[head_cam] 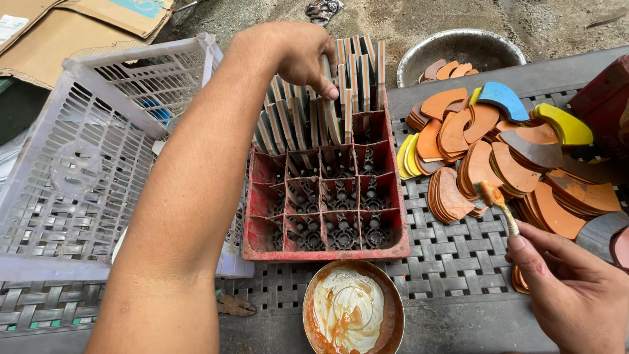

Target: The person applies a white adhesive to the edges of curved shoe sole pieces using a brush. They retrieve pieces from a white crate, coat the edges, and place them into a red crate to dry.

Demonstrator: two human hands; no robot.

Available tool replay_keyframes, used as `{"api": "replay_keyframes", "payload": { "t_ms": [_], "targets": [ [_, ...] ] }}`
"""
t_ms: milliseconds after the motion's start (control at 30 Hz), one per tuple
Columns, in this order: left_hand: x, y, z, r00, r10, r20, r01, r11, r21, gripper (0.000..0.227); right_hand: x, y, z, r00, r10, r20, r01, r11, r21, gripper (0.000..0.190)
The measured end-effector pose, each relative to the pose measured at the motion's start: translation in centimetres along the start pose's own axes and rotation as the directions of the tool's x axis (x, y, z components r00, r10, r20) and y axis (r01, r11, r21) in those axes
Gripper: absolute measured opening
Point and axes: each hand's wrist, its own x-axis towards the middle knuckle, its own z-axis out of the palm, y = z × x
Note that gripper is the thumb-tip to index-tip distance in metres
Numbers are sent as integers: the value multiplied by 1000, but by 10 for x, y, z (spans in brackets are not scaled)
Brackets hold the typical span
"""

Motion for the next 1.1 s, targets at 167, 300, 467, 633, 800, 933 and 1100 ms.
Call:
{"api": "replay_keyframes", "payload": {
  "t_ms": [167, 300, 467, 633, 800, 933, 1100],
  "targets": [
    [11, 1, -3, 995, -67, 79, 64, 997, 32, 62, -1, -2, 1, 999, -25, 32, 25, 1000, 1, 33],
    [15, 4, -11, 982, -156, 110, 152, 987, 45, 58, -3, -1, 3, 997, -76, -13, 76, 997, 21, 32],
    [26, 12, -11, 983, -119, 143, 96, 983, 158, 60, 0, 0, 2, 1000, -21, -11, 20, 998, -60, 31],
    [33, 17, 17, 974, -86, 211, 29, 964, 263, 62, -2, 3, 4, 1000, -28, 3, 28, 999, -30, 31],
    [26, 14, 40, 991, -78, 107, 47, 963, 264, 64, -3, 0, 4, 999, -6, 51, 9, 999, -51, 30],
    [25, 11, 51, 992, 61, 107, -91, 950, 300, 71, -5, -3, 7, 998, -17, 56, 19, 999, -27, 30],
    [34, 12, 67, 993, 61, 99, -88, 951, 297, 71, -6, -2, 7, 993, -97, 63, 96, 995, 27, 30]
  ]
}}
